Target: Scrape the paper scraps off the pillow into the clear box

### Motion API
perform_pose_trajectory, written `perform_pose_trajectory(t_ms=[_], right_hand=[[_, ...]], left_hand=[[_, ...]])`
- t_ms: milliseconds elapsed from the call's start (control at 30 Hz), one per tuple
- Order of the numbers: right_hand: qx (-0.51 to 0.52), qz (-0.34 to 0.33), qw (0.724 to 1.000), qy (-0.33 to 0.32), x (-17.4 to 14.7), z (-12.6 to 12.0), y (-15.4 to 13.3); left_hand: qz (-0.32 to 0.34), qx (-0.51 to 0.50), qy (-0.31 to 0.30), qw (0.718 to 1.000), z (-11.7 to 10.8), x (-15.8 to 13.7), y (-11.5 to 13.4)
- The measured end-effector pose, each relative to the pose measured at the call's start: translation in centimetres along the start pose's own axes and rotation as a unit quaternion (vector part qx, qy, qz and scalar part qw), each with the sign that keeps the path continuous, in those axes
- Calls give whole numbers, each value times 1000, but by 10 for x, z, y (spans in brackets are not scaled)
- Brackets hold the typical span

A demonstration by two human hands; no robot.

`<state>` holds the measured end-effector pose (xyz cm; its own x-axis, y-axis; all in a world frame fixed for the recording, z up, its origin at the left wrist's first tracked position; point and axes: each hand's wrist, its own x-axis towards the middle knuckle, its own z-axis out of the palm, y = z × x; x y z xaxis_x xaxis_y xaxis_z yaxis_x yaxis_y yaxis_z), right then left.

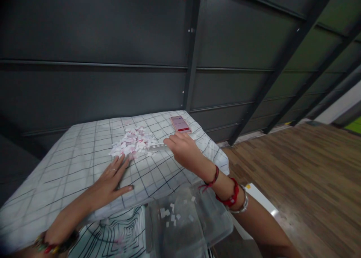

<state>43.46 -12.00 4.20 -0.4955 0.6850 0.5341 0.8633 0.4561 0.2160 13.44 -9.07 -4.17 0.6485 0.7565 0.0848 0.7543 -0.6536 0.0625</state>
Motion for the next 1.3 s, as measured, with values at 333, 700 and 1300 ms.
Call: perform_pose_trajectory(t_ms=[333, 700, 1300], right_hand=[[-3, -36, 999, -8, 11, 11, -17], [26, -46, 998, -26, 10, -1, -35], [54, -62, 996, -29, 0, -5, -47]], left_hand=[[-1, 5, -23, 1000, 0, -2, 3], [-41, 12, -3, 999, 5, -19, -15], [-81, -12, 18, 997, -2, -40, -15]])
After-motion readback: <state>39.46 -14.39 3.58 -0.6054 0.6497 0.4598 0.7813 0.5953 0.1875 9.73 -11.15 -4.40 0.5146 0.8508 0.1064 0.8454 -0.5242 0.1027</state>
